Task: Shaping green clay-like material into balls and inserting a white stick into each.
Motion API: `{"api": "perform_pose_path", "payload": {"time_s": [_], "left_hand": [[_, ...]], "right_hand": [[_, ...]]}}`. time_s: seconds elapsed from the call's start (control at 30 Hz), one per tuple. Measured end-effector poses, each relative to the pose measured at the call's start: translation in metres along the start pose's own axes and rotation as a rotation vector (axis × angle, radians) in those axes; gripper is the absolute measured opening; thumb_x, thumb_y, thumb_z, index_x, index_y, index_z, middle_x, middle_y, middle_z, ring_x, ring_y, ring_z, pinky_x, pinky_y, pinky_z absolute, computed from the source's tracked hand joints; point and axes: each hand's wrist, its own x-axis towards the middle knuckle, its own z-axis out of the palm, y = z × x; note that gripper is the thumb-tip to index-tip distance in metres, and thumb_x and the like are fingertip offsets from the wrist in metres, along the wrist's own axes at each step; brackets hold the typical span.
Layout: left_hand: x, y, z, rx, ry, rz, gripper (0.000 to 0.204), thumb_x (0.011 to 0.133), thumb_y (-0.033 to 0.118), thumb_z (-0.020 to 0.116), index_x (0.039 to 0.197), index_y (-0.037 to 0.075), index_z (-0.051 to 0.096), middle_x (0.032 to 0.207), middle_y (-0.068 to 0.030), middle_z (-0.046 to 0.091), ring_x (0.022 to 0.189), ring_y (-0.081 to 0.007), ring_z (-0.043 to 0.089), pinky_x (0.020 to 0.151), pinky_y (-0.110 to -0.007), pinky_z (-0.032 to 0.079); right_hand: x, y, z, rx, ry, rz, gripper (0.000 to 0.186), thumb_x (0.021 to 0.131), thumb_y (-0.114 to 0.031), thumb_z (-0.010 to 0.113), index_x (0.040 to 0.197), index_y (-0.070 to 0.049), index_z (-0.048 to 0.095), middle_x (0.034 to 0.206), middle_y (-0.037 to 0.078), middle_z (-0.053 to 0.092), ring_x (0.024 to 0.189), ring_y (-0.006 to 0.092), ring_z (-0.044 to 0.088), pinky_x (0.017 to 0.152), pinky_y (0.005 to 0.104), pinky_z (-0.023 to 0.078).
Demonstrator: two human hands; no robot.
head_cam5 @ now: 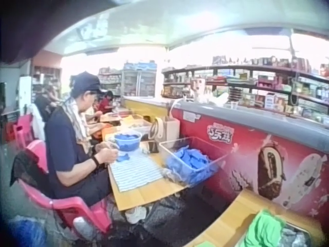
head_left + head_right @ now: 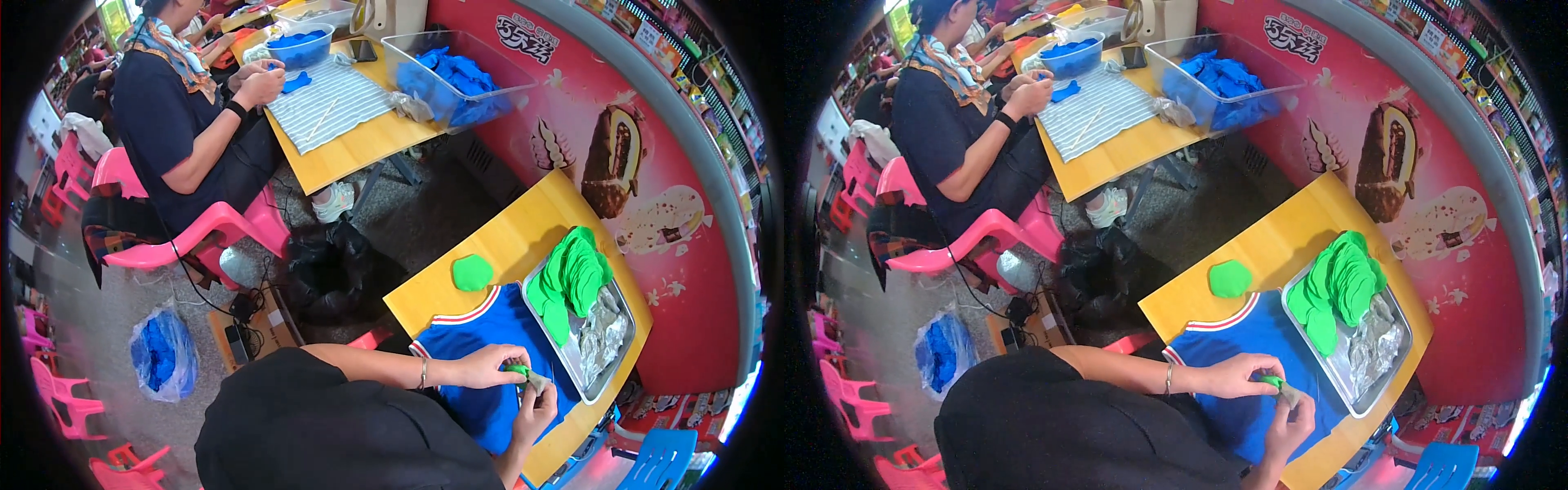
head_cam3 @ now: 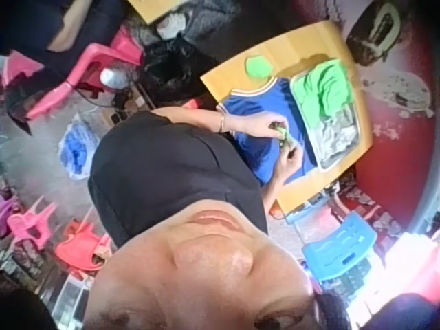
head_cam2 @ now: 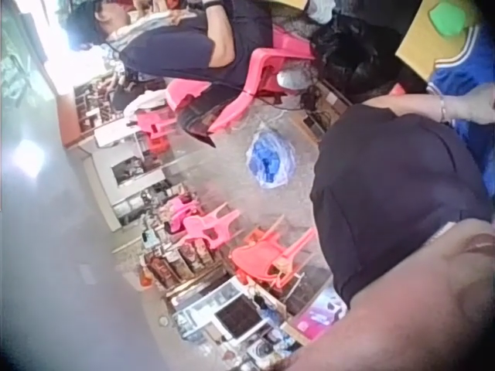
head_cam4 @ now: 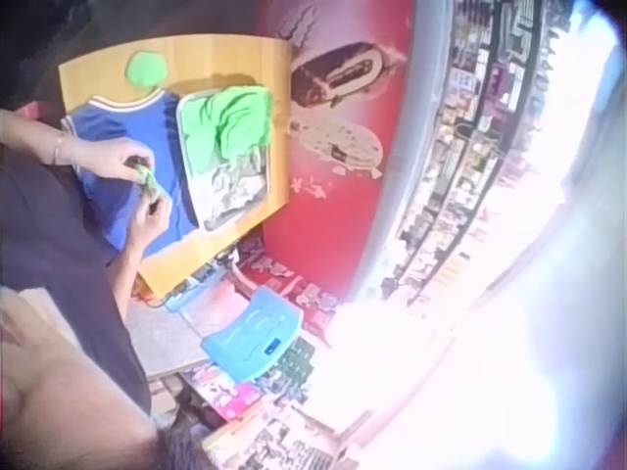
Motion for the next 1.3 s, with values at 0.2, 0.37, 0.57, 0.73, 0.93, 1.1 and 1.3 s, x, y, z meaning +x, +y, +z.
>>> {"api": "perform_pose_path", "payload": {"time_s": [0.2, 0.37, 0.57, 0.73, 0.93, 1.1, 1.3], "left_hand": [[-0.006, -0.004, 0.007, -0.031, 0.031, 0.076, 0.016, 0.083, 0.013, 0.061, 0.094, 0.002, 0.057, 0.087, -0.0053, 0.059, 0.083, -0.0149, 0.056, 0.073, -0.028, 0.045], [-0.02, 0.014, 0.01, -0.05, 0.004, 0.122, 0.014, 0.08, 0.009, 0.063, 0.09, 0.002, 0.058, 0.087, -0.0063, 0.06, 0.08, -0.0138, 0.058, 0.071, -0.028, 0.047], [-0.024, 0.021, 0.017, -0.03, -0.05, 0.059, 0.013, 0.079, 0.008, 0.064, 0.088, 0.001, 0.059, 0.084, -0.0064, 0.06, 0.081, -0.0139, 0.058, 0.07, -0.028, 0.047], [-0.022, 0.009, 0.02, 0.057, -0.014, 0.188, 0.01, 0.079, 0.008, 0.064, 0.085, 0.001, 0.06, 0.085, -0.0065, 0.061, 0.081, -0.0155, 0.059, 0.069, -0.028, 0.047], [-0.03, 0.013, 0.024, 0.045, 0.037, 0.109, 0.009, 0.08, 0.009, 0.063, 0.085, 0.002, 0.062, 0.085, -0.0061, 0.061, 0.08, -0.0154, 0.059, 0.069, -0.026, 0.046], [-0.026, 0.002, 0.021, 0.001, 0.035, 0.142, 0.008, 0.082, 0.009, 0.063, 0.086, 0.002, 0.062, 0.083, -0.0039, 0.06, 0.076, -0.0109, 0.057, 0.064, -0.024, 0.046], [-0.004, 0.004, 0.006, -0.364, 0.001, -0.022, 0.019, 0.08, 0.006, 0.065, 0.095, 0.003, 0.054, 0.086, -0.0011, 0.054, 0.078, -0.0063, 0.052, 0.068, -0.022, 0.046]], "right_hand": [[-0.009, -0.01, -0.004, 0.071, -0.047, 0.051, 0.008, 0.081, 0.001, 0.055, 0.086, 0.004, 0.06, 0.081, 0.007, 0.056, 0.063, 0.0118, 0.055, 0.053, 0.0225, 0.045], [-0.015, -0.014, -0.017, -0.184, -0.047, -0.126, 0.006, 0.078, 0.001, 0.057, 0.083, 0.003, 0.06, 0.077, 0.007, 0.056, 0.06, 0.0111, 0.053, 0.053, 0.024, 0.042], [-0.024, 0.001, -0.029, -0.06, -0.076, -0.016, 0.008, 0.074, 0.002, 0.06, 0.082, 0.002, 0.061, 0.071, 0.006, 0.058, 0.06, 0.01, 0.051, 0.053, 0.0238, 0.039], [-0.02, -0.01, -0.041, -0.132, -0.191, -0.01, 0.01, 0.069, 0.002, 0.065, 0.079, 0.001, 0.064, 0.077, 0.008, 0.062, 0.059, 0.0118, 0.053, 0.053, 0.0251, 0.041], [-0.015, -0.018, -0.034, -0.206, -0.248, -0.116, 0.01, 0.066, 0.001, 0.068, 0.074, 0.001, 0.062, 0.076, 0.008, 0.061, 0.057, 0.0134, 0.054, 0.05, 0.0257, 0.041], [-0.01, -0.027, -0.032, -0.269, -0.289, -0.117, 0.007, 0.066, 0.002, 0.063, 0.072, 0.001, 0.059, 0.073, 0.007, 0.059, 0.055, 0.0108, 0.05, 0.047, 0.0245, 0.037], [0.011, -0.039, -0.027, -0.234, -0.231, -0.04, 0.012, 0.071, -0.002, 0.064, 0.081, 0.0, 0.058, 0.075, 0.012, 0.058, 0.065, 0.0235, 0.057, 0.059, 0.0299, 0.045]]}}
